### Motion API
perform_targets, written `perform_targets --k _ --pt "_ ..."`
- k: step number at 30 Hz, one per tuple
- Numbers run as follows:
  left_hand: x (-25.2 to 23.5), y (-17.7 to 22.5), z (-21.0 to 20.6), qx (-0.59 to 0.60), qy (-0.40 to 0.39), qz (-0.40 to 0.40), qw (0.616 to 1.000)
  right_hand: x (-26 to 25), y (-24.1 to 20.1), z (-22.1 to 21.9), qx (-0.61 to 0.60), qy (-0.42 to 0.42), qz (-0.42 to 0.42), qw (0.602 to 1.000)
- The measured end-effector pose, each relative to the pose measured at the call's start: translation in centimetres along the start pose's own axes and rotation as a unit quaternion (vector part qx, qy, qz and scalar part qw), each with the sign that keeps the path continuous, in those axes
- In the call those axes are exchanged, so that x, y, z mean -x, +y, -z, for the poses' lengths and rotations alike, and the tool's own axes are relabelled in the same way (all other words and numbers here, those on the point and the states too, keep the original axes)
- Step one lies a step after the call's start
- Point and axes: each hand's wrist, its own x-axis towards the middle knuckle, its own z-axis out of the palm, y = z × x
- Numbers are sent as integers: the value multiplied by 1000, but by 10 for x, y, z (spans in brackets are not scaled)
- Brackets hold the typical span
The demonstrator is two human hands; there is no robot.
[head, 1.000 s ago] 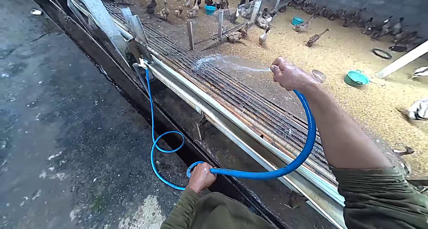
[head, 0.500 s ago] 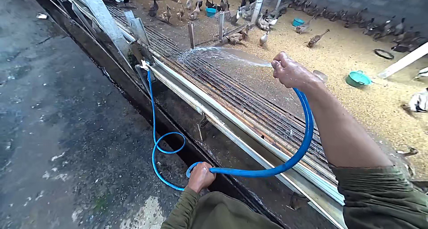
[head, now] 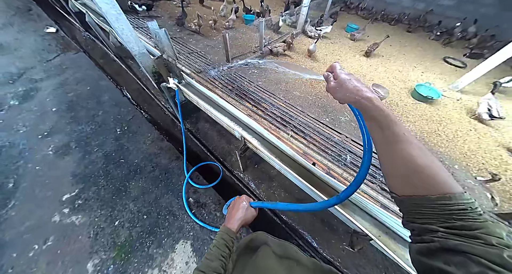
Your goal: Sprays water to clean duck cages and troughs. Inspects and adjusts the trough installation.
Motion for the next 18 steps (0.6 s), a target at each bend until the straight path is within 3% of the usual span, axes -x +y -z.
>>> perform_targets --k 11,18 --pt "19 0 -6 4 17 0 1000 9 1 6 11 17 -7 1000" --pt "36 9 -22 1 22 14 1000 17 15 6 -10 -28 10 1000"
